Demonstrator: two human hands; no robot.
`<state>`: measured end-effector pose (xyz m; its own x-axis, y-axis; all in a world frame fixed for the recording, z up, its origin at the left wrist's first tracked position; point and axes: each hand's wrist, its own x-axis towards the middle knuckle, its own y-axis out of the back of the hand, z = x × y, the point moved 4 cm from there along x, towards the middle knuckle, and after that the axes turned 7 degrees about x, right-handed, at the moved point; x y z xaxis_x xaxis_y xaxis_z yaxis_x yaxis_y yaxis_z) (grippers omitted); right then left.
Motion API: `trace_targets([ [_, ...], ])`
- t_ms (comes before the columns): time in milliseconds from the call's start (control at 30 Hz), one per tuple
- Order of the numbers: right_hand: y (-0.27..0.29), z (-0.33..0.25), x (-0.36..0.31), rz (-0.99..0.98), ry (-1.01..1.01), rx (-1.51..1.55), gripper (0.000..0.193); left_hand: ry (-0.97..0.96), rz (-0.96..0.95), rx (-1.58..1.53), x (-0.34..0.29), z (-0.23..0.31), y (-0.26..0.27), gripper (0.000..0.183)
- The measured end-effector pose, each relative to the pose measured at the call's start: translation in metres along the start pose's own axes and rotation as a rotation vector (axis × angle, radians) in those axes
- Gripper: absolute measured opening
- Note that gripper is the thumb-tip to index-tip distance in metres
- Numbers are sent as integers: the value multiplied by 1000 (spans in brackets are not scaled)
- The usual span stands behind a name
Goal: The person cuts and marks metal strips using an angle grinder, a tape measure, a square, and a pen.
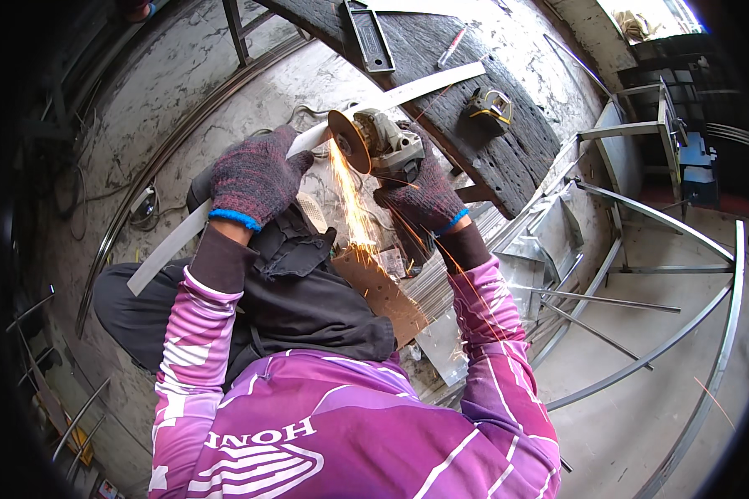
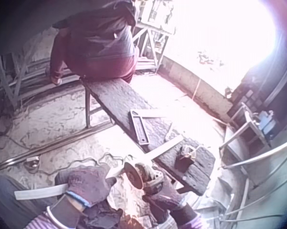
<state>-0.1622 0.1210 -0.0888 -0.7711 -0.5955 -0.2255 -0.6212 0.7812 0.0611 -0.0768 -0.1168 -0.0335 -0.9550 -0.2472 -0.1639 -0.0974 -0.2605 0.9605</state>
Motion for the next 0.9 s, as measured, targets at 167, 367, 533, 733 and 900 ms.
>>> trace_targets([
  [167, 1, 0, 4, 13, 89, -16, 108, 2, -19, 5, 1, 2, -1, 40],
  [367, 1, 1, 5, 13, 71, -23, 107, -3, -16, 0, 2, 1, 0, 40],
  [533, -2, -3, 2, 25, 124, 58, 89, 0, 4, -1, 1, -1, -4, 39],
  [733, 0, -1, 3, 32, 103, -46, 85, -5, 18, -12, -1, 0, -1, 39],
  [900, 0, 0, 3, -13, 27, -12, 107, -6, 16, -5, 0, -1, -3, 39],
])
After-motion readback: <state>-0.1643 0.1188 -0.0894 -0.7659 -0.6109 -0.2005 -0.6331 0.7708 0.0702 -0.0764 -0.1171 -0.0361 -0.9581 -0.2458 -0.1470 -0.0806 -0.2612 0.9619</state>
